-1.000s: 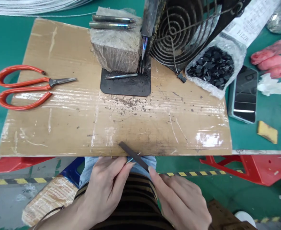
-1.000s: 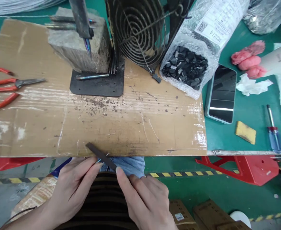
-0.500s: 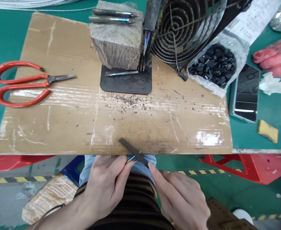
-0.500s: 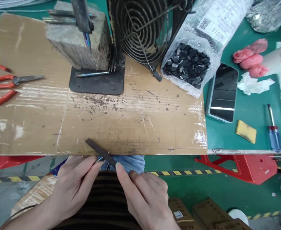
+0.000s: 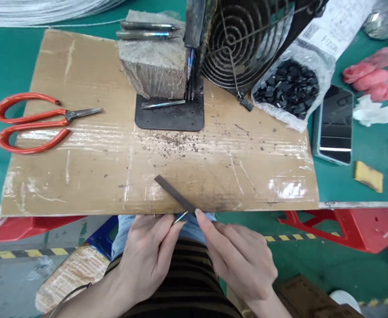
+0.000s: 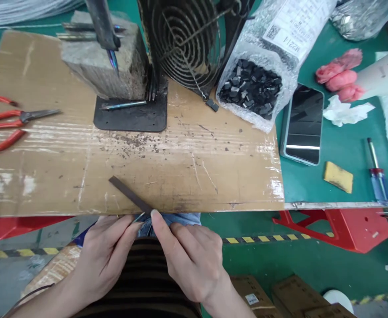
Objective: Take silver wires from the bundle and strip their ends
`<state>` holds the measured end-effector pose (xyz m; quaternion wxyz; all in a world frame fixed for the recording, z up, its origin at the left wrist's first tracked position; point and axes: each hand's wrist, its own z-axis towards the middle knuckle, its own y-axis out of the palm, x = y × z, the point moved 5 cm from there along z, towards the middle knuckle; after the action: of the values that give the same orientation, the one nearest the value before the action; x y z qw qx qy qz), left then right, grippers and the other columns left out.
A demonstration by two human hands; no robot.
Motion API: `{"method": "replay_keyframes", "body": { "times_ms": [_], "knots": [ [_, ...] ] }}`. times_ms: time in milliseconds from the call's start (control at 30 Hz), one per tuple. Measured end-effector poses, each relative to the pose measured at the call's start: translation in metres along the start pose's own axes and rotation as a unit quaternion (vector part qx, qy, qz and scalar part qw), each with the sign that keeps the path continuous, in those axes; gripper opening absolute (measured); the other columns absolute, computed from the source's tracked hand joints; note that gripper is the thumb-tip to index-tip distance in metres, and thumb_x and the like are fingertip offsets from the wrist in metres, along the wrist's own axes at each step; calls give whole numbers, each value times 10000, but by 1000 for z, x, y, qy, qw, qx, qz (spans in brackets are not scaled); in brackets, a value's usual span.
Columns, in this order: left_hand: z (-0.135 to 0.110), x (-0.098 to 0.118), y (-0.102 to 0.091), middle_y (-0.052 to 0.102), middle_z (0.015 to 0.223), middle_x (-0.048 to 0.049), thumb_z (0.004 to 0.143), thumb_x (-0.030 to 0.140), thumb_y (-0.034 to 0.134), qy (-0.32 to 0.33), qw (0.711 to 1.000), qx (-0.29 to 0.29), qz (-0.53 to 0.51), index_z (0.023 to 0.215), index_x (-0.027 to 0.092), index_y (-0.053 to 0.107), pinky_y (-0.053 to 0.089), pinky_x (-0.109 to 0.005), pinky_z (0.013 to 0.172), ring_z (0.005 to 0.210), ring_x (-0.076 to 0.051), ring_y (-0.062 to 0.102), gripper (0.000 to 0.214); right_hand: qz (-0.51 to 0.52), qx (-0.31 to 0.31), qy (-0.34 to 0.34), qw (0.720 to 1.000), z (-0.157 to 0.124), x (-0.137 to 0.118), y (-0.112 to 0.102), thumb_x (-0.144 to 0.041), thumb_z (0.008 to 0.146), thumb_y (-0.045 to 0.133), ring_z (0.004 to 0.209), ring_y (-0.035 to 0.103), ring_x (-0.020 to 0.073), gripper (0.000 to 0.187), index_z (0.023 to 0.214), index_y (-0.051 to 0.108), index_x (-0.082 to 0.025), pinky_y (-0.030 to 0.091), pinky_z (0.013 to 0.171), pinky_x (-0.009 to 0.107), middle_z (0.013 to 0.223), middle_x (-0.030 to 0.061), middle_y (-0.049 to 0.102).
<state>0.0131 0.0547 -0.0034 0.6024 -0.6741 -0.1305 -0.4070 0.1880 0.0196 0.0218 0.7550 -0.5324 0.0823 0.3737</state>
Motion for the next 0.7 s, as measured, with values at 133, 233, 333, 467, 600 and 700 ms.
{"method": "replay_keyframes", "body": {
  "times_ms": [133, 233, 333, 467, 600, 700],
  "knots": [
    [2, -4, 4, 517, 639, 60, 1074, 173, 435, -82, 987, -48, -134, 724, 212, 472, 389, -252, 613, 571, -108, 492, 354, 35, -10, 21, 999, -11, 3, -4, 77, 948, 600, 633, 638, 134, 480, 1407, 638, -58, 484, 596, 291, 845, 44, 755],
    [1, -5, 4, 475, 625, 58, 1084, 232, 426, -127, 971, -60, -195, 695, 220, 447, 377, -260, 575, 561, -119, 448, 390, 33, -4, 15, 999, -13, 5, -4, 85, 944, 593, 621, 620, 132, 493, 1413, 635, -63, 474, 593, 292, 832, 39, 749],
    [-2, -8, 2, 408, 606, 52, 1095, 308, 400, -170, 960, -71, -212, 665, 235, 391, 344, -283, 526, 540, -138, 391, 437, 14, 9, -2, 1000, -7, 7, 1, 36, 969, 615, 622, 623, 138, 419, 1372, 667, -66, 477, 597, 300, 833, 43, 762],
    [-3, -11, 7, 424, 589, 45, 1105, 380, 376, -194, 957, -79, -203, 660, 246, 385, 363, -286, 512, 532, -149, 399, 465, 24, -8, -2, 1000, -13, 9, 4, 46, 969, 593, 623, 641, 140, 468, 1423, 632, -62, 487, 596, 297, 844, 51, 760],
    [-11, -10, 1, 608, 651, 26, 1103, 314, 402, -141, 979, -39, -145, 729, 249, 533, 514, -262, 582, 581, -156, 583, 401, 17, 22, -5, 1000, -17, 10, -4, 77, 957, 568, 578, 650, 137, 566, 1500, 571, -83, 492, 550, 293, 830, 54, 757],
    [-28, -8, -31, 789, 972, -10, 1075, 295, 483, -44, 999, 29, -11, 1093, 289, 701, 619, -248, 788, 867, -186, 761, 219, -39, 79, -8, 996, -11, 18, -24, 81, 942, 614, 550, 688, 137, 609, 1511, 579, -134, 548, 560, 262, 785, 38, 774]
  ]
}}
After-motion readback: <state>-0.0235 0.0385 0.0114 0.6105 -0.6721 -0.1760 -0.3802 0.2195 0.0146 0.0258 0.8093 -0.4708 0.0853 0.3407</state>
